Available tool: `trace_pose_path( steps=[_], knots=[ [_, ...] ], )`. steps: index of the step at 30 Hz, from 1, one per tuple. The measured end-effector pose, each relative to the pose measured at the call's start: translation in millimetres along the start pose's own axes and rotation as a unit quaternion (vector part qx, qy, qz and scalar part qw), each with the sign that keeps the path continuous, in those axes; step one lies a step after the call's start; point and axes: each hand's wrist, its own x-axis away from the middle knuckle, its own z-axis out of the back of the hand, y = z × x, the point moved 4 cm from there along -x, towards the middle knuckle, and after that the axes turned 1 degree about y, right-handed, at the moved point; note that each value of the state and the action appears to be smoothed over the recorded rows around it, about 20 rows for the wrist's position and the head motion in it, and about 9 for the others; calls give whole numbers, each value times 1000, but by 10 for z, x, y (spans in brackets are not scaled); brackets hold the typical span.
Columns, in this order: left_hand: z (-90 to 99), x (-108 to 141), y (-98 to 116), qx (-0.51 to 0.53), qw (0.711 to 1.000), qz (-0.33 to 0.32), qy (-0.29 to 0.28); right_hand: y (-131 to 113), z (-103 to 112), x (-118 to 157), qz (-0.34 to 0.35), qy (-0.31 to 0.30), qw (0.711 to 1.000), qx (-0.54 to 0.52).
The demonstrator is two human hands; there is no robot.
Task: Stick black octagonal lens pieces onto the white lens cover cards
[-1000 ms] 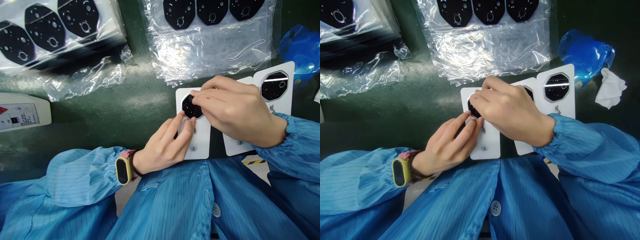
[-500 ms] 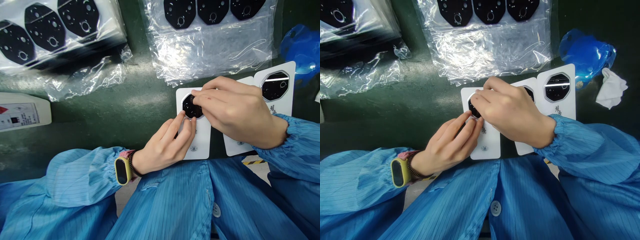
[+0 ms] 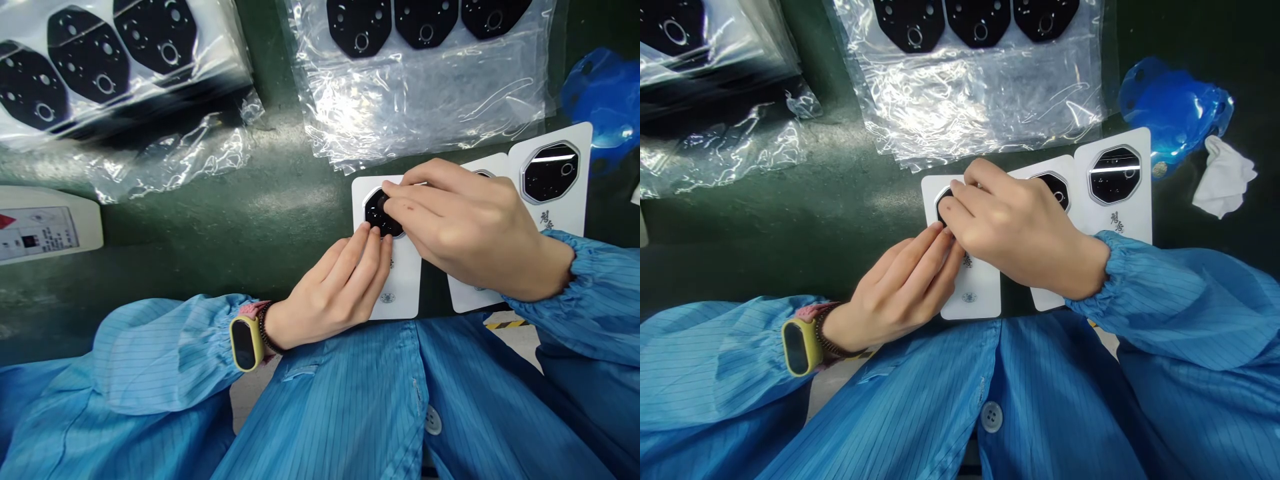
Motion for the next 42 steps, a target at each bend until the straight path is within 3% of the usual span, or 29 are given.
trace_pose_path(
  steps=[4,7,16,23,27,29,34,42],
  knots=[
    [1,-7,-6,8,1000,6,5,-12,-7,-92,-35,-79,996,-19],
    [4,-11,-9,12,1000,9,7,-31,13,-126,-31,-86,996,-11],
    [8,-20,3,4,1000,9,25,-121,17,-93,74,-94,992,38],
    [9,-8,3,14,999,6,37,-183,26,-86,117,-75,987,78],
    [8,-7,-3,22,999,12,44,-165,46,-39,144,1,984,102],
    [0,-17,-12,29,999,22,40,-86,58,15,126,44,989,59],
    [-17,-41,-25,48,998,38,29,222,94,152,-23,108,992,-58],
    [5,-24,-24,66,997,21,36,248,72,164,-95,81,984,-124]
  ],
)
